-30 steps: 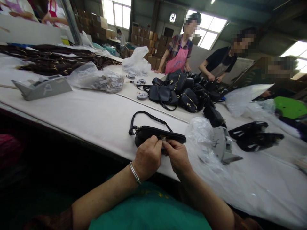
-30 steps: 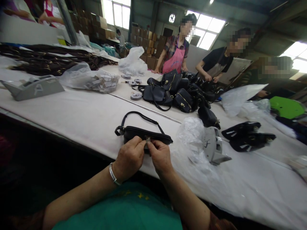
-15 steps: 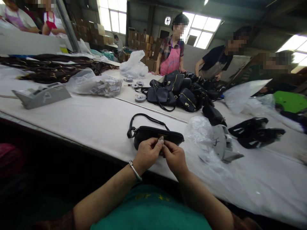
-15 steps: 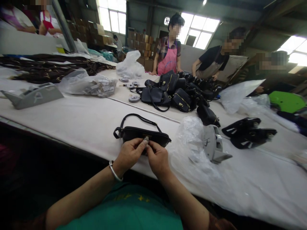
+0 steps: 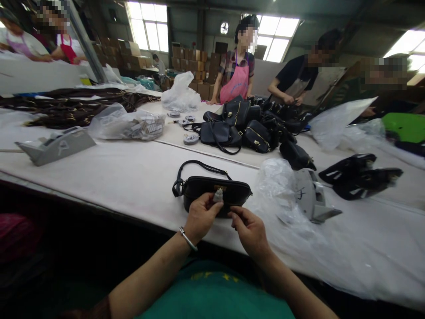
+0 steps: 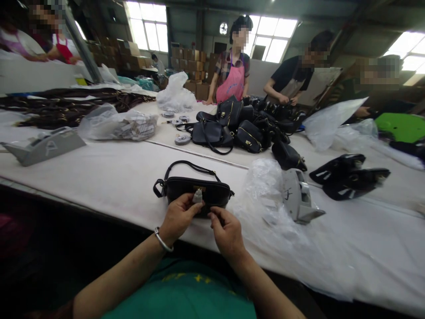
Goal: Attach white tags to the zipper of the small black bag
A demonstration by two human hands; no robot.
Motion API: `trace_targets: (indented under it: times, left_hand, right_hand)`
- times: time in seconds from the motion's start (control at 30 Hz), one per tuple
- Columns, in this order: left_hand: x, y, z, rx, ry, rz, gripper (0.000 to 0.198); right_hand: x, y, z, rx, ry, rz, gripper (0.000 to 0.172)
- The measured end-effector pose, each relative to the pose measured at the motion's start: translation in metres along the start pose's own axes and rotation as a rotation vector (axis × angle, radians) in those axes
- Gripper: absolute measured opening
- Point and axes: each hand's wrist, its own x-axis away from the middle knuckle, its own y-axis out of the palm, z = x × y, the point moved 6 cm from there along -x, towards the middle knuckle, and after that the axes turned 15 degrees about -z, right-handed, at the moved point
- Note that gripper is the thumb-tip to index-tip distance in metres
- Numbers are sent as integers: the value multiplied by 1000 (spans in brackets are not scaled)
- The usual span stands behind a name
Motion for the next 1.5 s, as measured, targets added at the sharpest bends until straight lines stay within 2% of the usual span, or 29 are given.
trace_targets:
  times: [0.1,0.17,0.2,0.3,0.33,0.37,0.4,0.5,0.57,0.67,0.77,0.83,0.9,0.97,1.07,1.2,1.3,1.4,1.5]
  left_hand:
    - [14,-14,-4,-180,-37,-50,26]
    - [24,-36,3,-329,-26,14,20]
    - [28,-51,11,-396,11,98,20]
    - [42,-99,44,-568,170,482,22]
    - [45,-110,52,-603,199,569,22]
    - [46,-118,56,-623,202,605,21]
    - [45,-122,56,-629,186,592,20]
    - [42,-118,43,-636,137,462,15]
    - [46,-109,40,-705,202,457,12]
    - [48,-99,50,-835,384,482,17]
    - [34,-97,70,-929,498,386,31]
    - [19,-98,80,-946,488,232,34]
    - [7,-99,83,-919,409,77,32]
    - [2,-101,84,-886,311,16,24]
    - [9,-99,84,-881,212,47,12]
    - [23,-87,85,-921,206,99,12]
    - [28,-84,80,-809,161,125,5]
    - [27,-87,70,-655,55,120,17]
    - [26,-87,68,-644,31,108,18]
  right_hand:
    - [0,-6,6,-2,21,20,31]
    - [1,-10,11,-7,43,27,32]
    - [1,-10,13,-13,53,26,32]
    - [-1,-8,21,-36,77,14,34]
    - [-3,-7,23,-39,81,9,34]
    - [-5,-5,25,-40,83,4,35]
    - [-7,-3,26,-39,83,1,34]
    - [-14,-2,30,-34,86,2,33]
    - [-16,-3,33,-23,90,4,33]
    - [-16,-5,36,2,93,-5,34]
    - [-16,-5,40,25,103,-11,34]
    - [-16,-4,42,35,104,-8,33]
    - [-17,-5,44,44,95,4,33]
    - [-20,-8,46,58,85,21,33]
    - [-32,-13,46,93,78,20,35]
    - [-54,-13,35,136,7,-31,46]
    - [-64,-4,29,114,-45,-92,53]
    - [-64,3,31,82,-41,-117,49]
    - [-58,5,37,73,-14,-131,44]
